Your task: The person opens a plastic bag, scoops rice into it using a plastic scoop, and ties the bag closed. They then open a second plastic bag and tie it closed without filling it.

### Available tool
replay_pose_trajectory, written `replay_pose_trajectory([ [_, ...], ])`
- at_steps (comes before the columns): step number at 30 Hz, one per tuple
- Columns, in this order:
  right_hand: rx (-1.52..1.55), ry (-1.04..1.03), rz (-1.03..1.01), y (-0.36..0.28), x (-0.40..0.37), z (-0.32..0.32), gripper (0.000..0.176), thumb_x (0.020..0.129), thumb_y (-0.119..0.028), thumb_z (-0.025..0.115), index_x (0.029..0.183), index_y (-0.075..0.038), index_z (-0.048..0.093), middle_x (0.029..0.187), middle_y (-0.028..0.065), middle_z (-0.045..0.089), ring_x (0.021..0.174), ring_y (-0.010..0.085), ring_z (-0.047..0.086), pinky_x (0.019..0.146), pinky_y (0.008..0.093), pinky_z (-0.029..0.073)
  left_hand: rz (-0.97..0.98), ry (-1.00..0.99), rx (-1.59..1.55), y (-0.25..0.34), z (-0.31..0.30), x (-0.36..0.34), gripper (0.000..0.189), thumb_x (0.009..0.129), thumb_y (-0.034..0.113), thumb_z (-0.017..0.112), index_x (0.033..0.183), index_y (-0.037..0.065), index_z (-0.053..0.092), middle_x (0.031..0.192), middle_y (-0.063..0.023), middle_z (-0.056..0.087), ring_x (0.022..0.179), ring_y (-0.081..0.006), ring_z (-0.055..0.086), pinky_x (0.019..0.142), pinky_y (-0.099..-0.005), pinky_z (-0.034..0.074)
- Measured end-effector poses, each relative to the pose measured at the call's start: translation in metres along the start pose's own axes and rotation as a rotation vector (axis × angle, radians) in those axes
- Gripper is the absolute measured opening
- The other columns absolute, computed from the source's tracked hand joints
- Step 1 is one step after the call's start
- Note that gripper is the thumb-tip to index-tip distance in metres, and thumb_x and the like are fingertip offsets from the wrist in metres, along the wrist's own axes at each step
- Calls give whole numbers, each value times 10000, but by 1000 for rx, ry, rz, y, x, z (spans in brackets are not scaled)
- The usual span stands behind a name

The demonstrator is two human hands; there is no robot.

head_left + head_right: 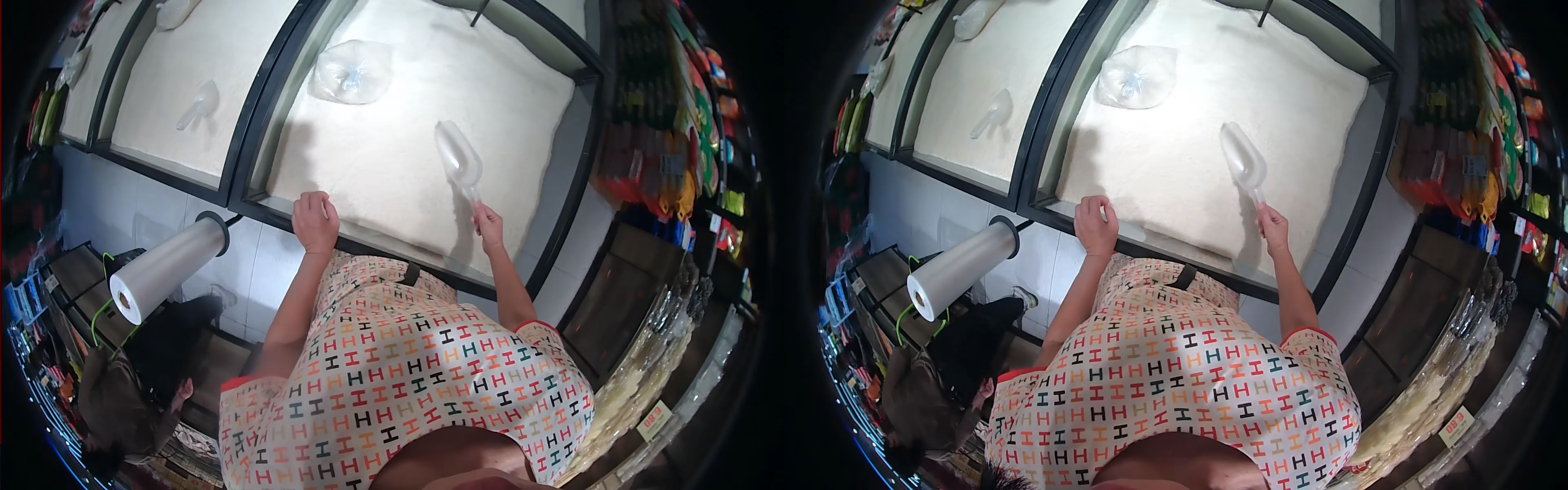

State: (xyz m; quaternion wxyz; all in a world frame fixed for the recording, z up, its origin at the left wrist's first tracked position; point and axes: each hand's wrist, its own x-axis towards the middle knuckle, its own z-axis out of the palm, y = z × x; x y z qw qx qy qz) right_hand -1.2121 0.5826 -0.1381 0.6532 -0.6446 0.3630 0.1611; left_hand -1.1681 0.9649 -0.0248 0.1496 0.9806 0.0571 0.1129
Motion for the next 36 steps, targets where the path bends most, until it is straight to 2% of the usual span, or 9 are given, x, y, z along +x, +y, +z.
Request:
replay_pose_trajectory([
  [3,-175,-264,73,10,-16,-2,328,925,-377,634,748,-102,659,600,-59,546,470,22,428,414,193,320,5,-10,8,0,1,0,75,806,116,612,868,135,575,884,-37,570,838,-271,557,714,-403,439],
  [4,-188,-307,86,10,-22,-4,284,898,-370,675,844,-95,722,612,-53,573,452,24,433,408,189,330,7,-11,10,1,0,-2,72,807,116,612,867,134,576,881,-38,571,835,-271,557,714,-402,438],
  [8,-137,-161,89,43,-1,-32,284,897,-368,675,818,-98,717,620,-54,581,468,25,442,421,193,337,11,-20,13,4,0,0,68,807,115,611,863,128,575,873,-39,572,832,-273,557,713,-401,438],
  [14,44,100,63,28,9,-63,273,900,-364,671,792,-114,689,621,-46,577,479,30,441,429,195,325,13,-42,21,8,-1,-4,60,802,106,608,852,116,576,873,-44,578,836,-274,559,726,-401,443],
  [20,281,303,76,21,24,-57,277,905,-369,664,805,-112,684,615,-46,561,472,30,425,425,191,318,13,-43,29,11,-2,-6,63,795,102,610,847,111,578,880,-47,584,832,-278,561,726,-405,445],
  [27,-31,-205,18,-27,16,30,316,890,-308,693,1062,-44,714,652,-34,590,497,33,443,447,196,351,12,-50,34,11,-4,-7,76,791,100,613,858,112,579,885,-49,587,841,-280,562,731,-409,442],
  [30,-99,-279,-18,-50,26,66,303,888,-294,695,1052,-40,719,649,-38,577,509,35,434,466,197,355,11,-52,34,12,-5,-7,84,791,101,613,866,113,579,888,-50,585,847,-279,561,736,-408,441],
  [33,-18,-188,-88,-49,56,63,300,879,-300,703,1030,-42,726,648,-41,570,523,37,434,481,199,357,14,-45,34,13,-7,-10,86,790,101,613,868,114,579,892,-50,584,849,-280,560,735,-407,441],
  [36,80,-6,-54,-57,87,39,305,873,-323,711,985,-40,728,651,-36,576,527,41,438,485,205,360,15,-49,36,15,-8,-10,86,789,102,612,867,115,578,894,-49,582,850,-280,560,732,-407,441],
])
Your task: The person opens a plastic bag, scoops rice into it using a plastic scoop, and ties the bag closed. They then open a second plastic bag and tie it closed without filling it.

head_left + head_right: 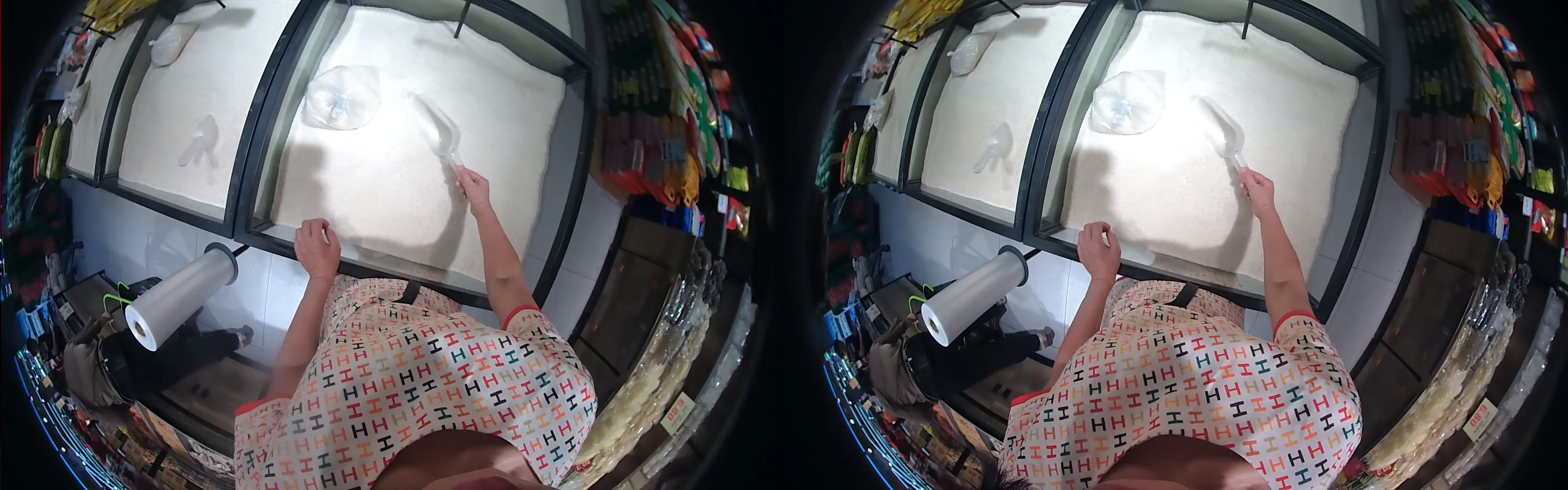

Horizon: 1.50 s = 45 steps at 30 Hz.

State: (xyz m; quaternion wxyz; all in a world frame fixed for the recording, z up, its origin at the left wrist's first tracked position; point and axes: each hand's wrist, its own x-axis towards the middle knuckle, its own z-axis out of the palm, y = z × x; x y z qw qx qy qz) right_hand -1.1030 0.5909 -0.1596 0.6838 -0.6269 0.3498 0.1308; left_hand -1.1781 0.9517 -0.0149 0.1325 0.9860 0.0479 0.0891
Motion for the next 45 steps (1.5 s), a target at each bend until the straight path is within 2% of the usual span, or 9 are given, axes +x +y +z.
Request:
replay_pose_trajectory([
  [4,56,219,-95,-12,20,-15,320,887,-370,685,902,-52,714,639,-34,575,486,31,427,439,197,338,5,-20,6,1,-2,0,90,787,101,613,868,117,576,892,-46,579,848,-276,559,726,-408,439],
  [7,110,205,-136,-14,14,-18,310,872,-337,711,967,-42,725,651,-26,588,507,40,441,481,199,365,8,-14,1,-1,-1,0,92,784,98,613,865,120,575,886,-46,577,843,-273,558,721,-407,437],
  [13,-130,-105,-22,-12,-19,3,301,873,-318,709,967,-33,723,638,-29,580,525,36,456,484,199,369,7,-30,2,-1,-3,1,96,780,92,614,861,123,573,883,-41,576,843,-269,559,718,-405,433],
  [20,126,253,-102,-11,5,-12,319,859,-326,719,1016,-48,734,672,-22,612,563,50,501,527,224,416,-11,-70,-2,2,-5,0,174,789,99,620,960,124,598,965,-39,589,892,-267,563,760,-399,435],
  [27,-610,356,-444,-19,-79,-73,423,830,-308,741,1171,-65,679,741,101,646,607,170,584,627,302,493,30,-58,-309,19,5,84,432,815,136,659,1214,33,528,1135,-152,544,1036,-329,524,923,-431,410],
  [31,-883,444,-478,-7,-139,-101,444,879,-204,684,1288,-58,586,803,119,597,664,246,566,642,365,484,378,226,-368,49,30,179,485,782,136,688,1226,29,523,1185,-171,539,1055,-368,517,938,-449,400],
  [34,-967,524,-610,24,-160,-110,523,906,-127,631,1395,-67,456,876,151,551,730,305,553,660,400,478,447,286,-299,49,66,233,412,775,142,687,1155,27,579,1155,-166,568,1055,-357,527,922,-434,420],
  [40,-1086,601,-445,93,-167,-114,627,890,-72,607,1459,-85,342,956,188,542,806,365,581,689,451,482,279,-25,-341,15,125,256,237,798,87,582,1017,37,658,1069,-190,615,989,-335,586,870,-420,466],
  [45,-1044,569,-321,72,-186,-127,510,868,-100,633,1355,-69,485,905,182,569,798,374,609,700,450,500,200,-140,-412,-5,128,245,260,798,35,524,1023,52,652,1005,-194,612,891,-351,615,837,-416,486],
])
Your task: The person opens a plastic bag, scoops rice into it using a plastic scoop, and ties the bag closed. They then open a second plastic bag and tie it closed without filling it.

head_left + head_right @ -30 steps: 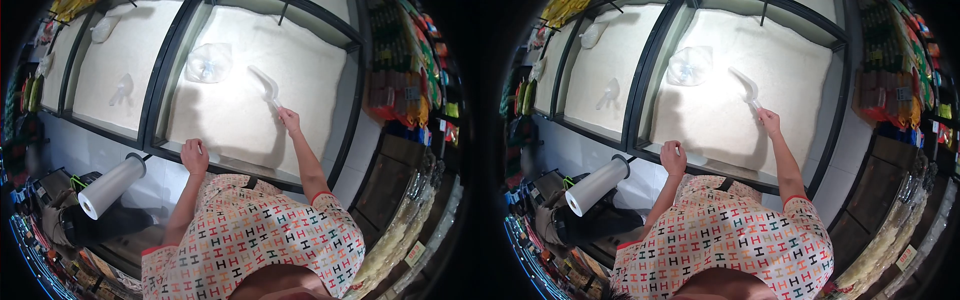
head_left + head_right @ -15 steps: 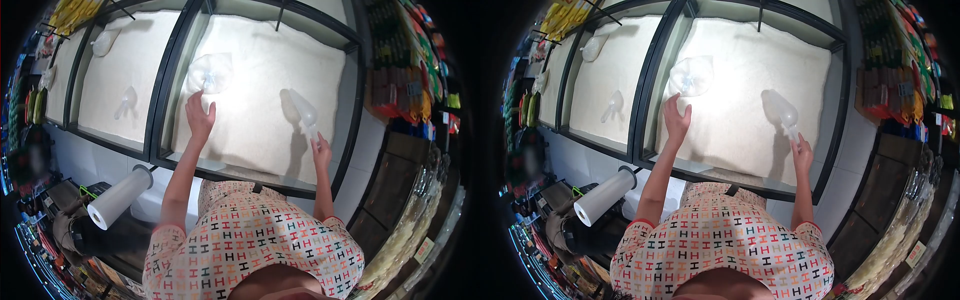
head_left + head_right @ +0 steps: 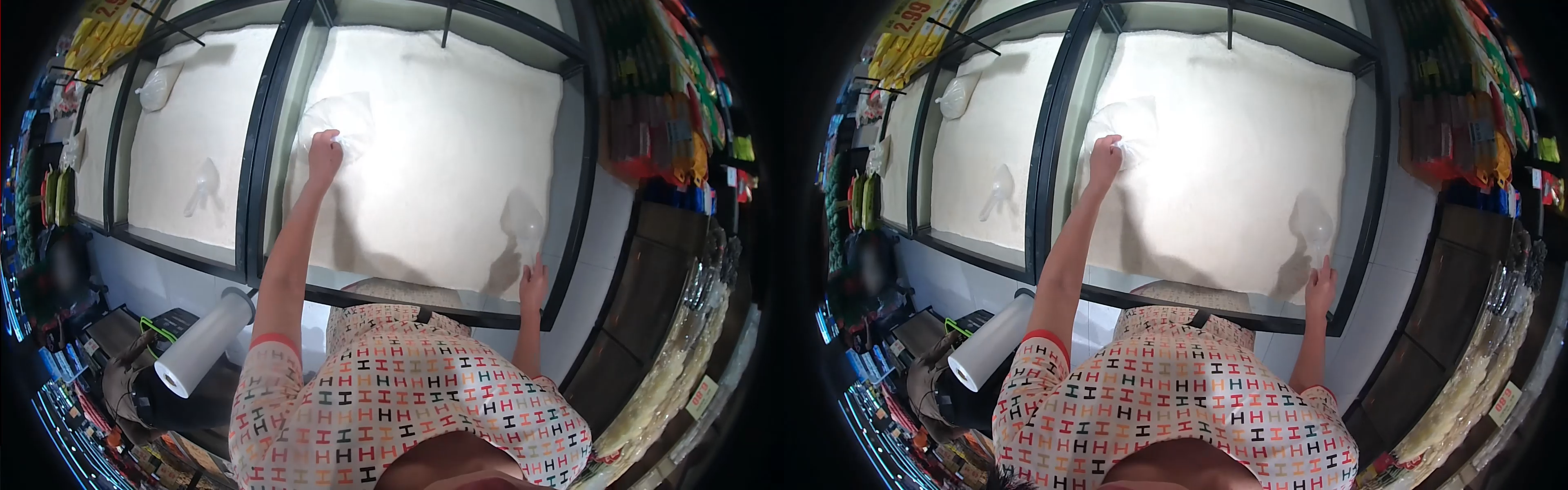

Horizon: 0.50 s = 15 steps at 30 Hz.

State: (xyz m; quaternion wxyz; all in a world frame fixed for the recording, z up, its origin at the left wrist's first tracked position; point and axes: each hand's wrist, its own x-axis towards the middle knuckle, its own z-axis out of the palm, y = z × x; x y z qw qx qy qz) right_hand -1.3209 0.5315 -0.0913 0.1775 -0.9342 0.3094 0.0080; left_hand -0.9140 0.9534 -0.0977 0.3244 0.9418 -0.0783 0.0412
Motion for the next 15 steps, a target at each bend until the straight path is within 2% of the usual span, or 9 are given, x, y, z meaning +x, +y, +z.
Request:
replay_pose_trajectory([
  [5,-6,-168,121,-34,27,-111,370,851,-135,652,1210,-54,618,947,189,635,860,370,640,754,435,511,-62,-151,-64,-2,-3,14,300,739,-73,537,978,76,640,936,-175,601,840,-346,623,755,-396,513],
  [9,-91,-368,132,-33,35,-155,359,836,-191,659,1173,-71,650,1018,204,663,955,363,641,806,435,505,141,-141,-37,-22,1,17,310,703,-86,575,965,68,635,911,-168,598,801,-339,624,727,-397,515],
  [11,-117,-463,168,-32,42,-152,368,829,-224,654,1168,-80,656,1020,204,671,973,364,637,825,438,500,172,-161,-29,-20,2,22,303,685,-79,606,952,62,629,886,-164,591,790,-341,620,717,-402,515],
  [13,-114,-531,212,-20,45,-120,384,824,-254,645,1171,-90,656,1003,195,679,975,366,635,837,443,495,190,-196,-5,-11,-5,25,287,665,-61,643,926,56,617,869,-164,578,787,-349,612,708,-411,511],
  [15,-114,-576,252,-7,44,-90,423,806,-277,665,1173,-65,649,1059,197,670,1010,364,625,872,433,480,217,-207,16,-7,-7,25,275,650,-44,672,898,50,601,856,-166,565,783,-358,603,702,-417,508],
])
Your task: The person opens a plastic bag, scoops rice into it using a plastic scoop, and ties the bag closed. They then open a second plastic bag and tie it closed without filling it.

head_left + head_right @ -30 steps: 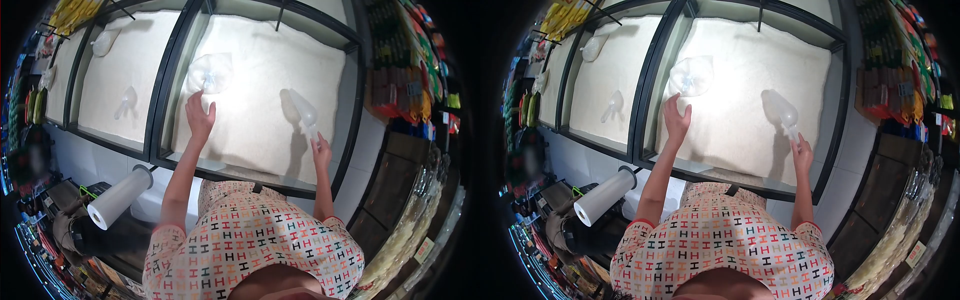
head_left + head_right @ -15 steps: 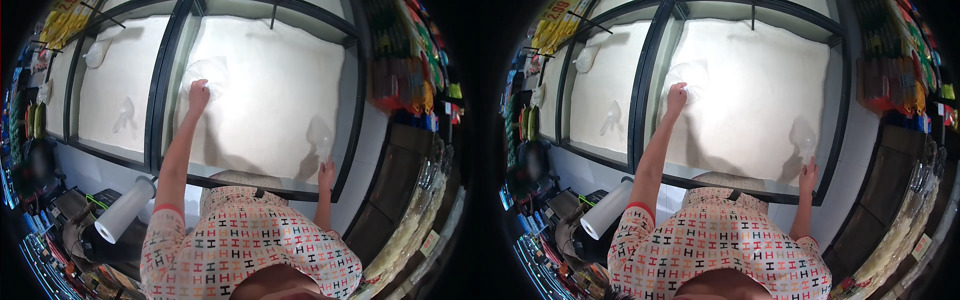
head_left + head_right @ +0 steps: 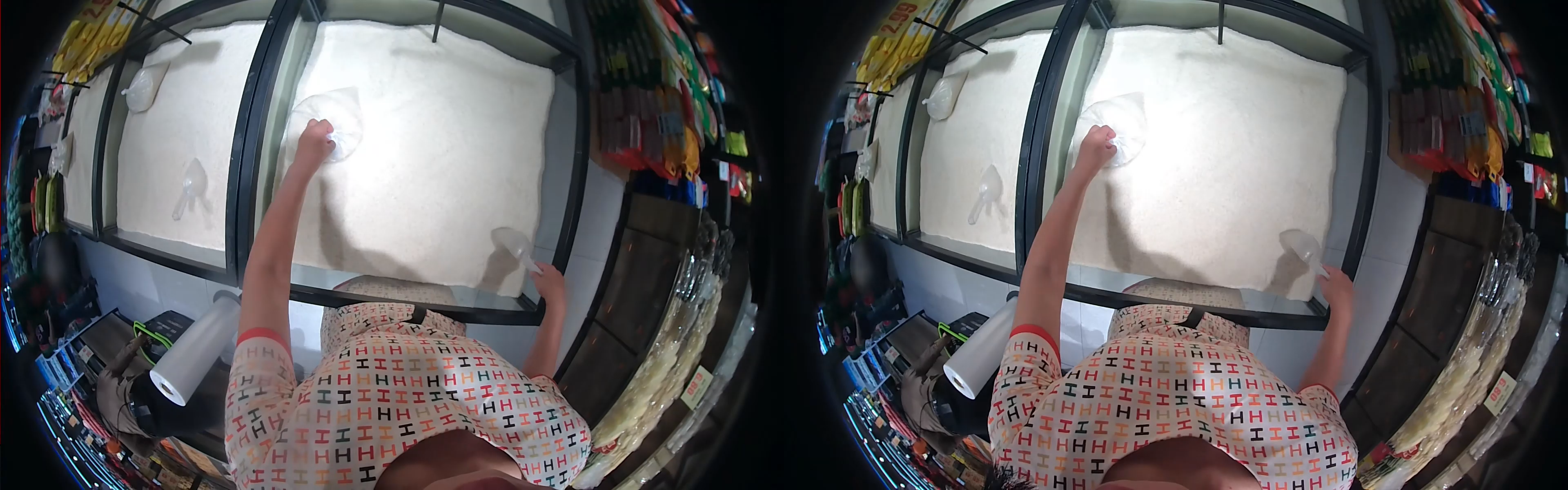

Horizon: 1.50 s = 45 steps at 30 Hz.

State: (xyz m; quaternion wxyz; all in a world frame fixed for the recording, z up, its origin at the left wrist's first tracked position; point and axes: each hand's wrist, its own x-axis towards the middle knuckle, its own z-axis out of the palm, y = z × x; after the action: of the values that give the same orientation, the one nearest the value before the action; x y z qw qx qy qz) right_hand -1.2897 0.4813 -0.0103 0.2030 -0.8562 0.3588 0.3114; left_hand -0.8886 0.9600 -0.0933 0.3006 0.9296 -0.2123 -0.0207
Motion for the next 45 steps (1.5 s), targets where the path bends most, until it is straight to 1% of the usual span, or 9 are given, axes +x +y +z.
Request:
replay_pose_trajectory([
  [4,-23,-36,1,6,13,9,464,809,-301,677,1199,-56,632,1085,190,662,1036,366,609,886,432,472,43,10,60,3,-1,3,257,643,-11,700,857,43,569,856,-175,551,775,-372,589,693,-428,501],
  [10,-183,486,-303,-42,7,10,381,868,-202,634,1225,-70,617,1070,135,644,1018,351,603,892,437,478,26,49,82,5,0,-4,230,683,35,688,866,45,550,851,-166,543,764,-363,581,692,-430,492],
  [14,443,283,-443,-155,11,10,270,909,-121,601,1166,-51,646,1014,127,657,877,256,650,774,344,526,-135,37,-137,14,-5,-12,197,728,50,663,885,42,546,854,-137,544,747,-288,578,692,-375,493],
  [17,523,122,-724,-241,20,23,246,928,-118,584,1153,-48,652,997,114,658,818,232,644,740,326,522,-313,-13,-173,19,-6,-10,199,783,87,640,957,38,556,916,-97,577,793,-195,594,739,-308,511],
  [20,555,2,-906,-321,21,32,241,945,-121,557,1156,-45,647,1025,118,648,835,231,631,778,328,508,-210,38,-264,10,6,-22,245,809,28,609,1049,32,562,976,-77,596,829,-163,605,780,-274,514],
  [26,623,86,-1018,-439,67,70,258,917,-75,561,1159,-55,648,1019,132,641,874,259,635,807,340,503,-213,196,-467,26,14,-25,273,817,-62,546,1070,35,572,1001,-126,614,857,-222,639,756,-312,528],
  [31,624,43,-980,-460,86,90,267,872,-58,591,1133,-47,649,989,148,634,844,257,641,785,346,516,-292,202,-470,33,17,-29,340,839,-90,553,1158,24,575,1032,-102,634,902,-166,646,815,-271,530],
  [38,527,19,-965,-459,87,79,218,832,-67,638,1040,-5,628,964,160,647,831,250,664,770,337,533,-194,240,-384,44,13,-31,368,817,-77,546,1151,67,605,1019,-157,603,894,-296,615,782,-365,517],
  [45,460,46,-998,-467,87,79,160,800,-81,649,929,-11,586,835,112,627,741,206,636,704,324,516,-122,301,340,66,-13,-25,492,802,67,656,1275,167,567,1178,-85,553,1159,-270,480,946,-445,394],
])
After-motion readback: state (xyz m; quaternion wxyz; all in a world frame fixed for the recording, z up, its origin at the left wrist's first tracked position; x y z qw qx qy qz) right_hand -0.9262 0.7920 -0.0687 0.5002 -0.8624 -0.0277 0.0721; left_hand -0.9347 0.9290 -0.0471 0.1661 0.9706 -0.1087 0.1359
